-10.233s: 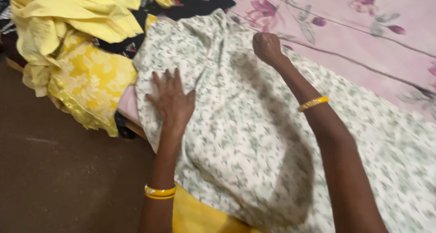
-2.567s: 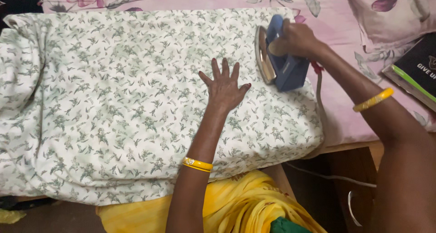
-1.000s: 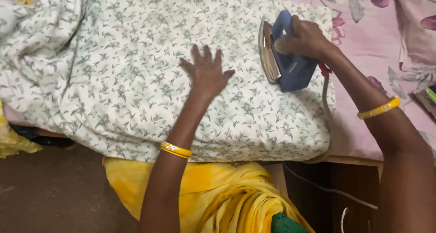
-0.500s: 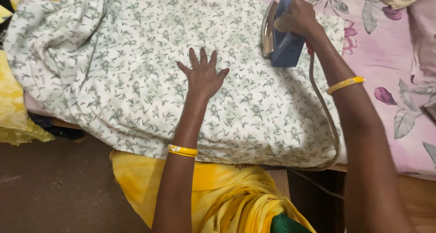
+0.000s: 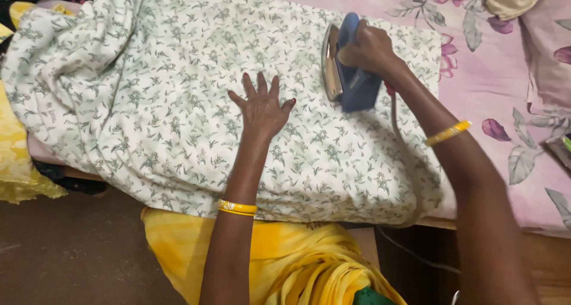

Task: The person irons a white floral-patterned garment on a bed using a blue electric iron. They repeatedly smooth the fabric, adjust its position, and iron different sections, including edges and folds, to remove wrinkles.

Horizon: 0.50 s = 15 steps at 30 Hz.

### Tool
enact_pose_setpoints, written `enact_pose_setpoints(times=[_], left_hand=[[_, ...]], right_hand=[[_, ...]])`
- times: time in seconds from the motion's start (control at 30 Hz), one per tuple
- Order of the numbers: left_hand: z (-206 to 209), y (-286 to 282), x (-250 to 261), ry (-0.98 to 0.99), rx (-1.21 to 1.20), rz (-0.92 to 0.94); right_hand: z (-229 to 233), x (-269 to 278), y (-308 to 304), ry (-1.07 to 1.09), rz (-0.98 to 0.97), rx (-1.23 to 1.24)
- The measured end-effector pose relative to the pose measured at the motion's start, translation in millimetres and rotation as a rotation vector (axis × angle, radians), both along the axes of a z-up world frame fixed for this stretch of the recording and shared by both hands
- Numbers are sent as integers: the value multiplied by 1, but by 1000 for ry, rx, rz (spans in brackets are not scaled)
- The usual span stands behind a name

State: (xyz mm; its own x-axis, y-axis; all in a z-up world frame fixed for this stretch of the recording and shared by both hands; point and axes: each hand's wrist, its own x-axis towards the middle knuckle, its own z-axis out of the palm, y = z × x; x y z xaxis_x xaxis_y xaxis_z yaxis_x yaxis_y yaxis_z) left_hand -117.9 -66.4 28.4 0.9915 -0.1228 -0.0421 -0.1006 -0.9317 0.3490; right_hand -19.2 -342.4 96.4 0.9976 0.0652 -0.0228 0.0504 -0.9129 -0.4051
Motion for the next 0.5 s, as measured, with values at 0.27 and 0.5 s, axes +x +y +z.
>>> enact_pose_setpoints(times=[0.27, 0.5], left_hand=[[6, 1, 0, 4, -23, 5], [7, 2, -2, -10, -29, 3]], right_hand=[[-29, 93, 9, -154, 9, -92], [3, 11, 27, 97, 113, 56]])
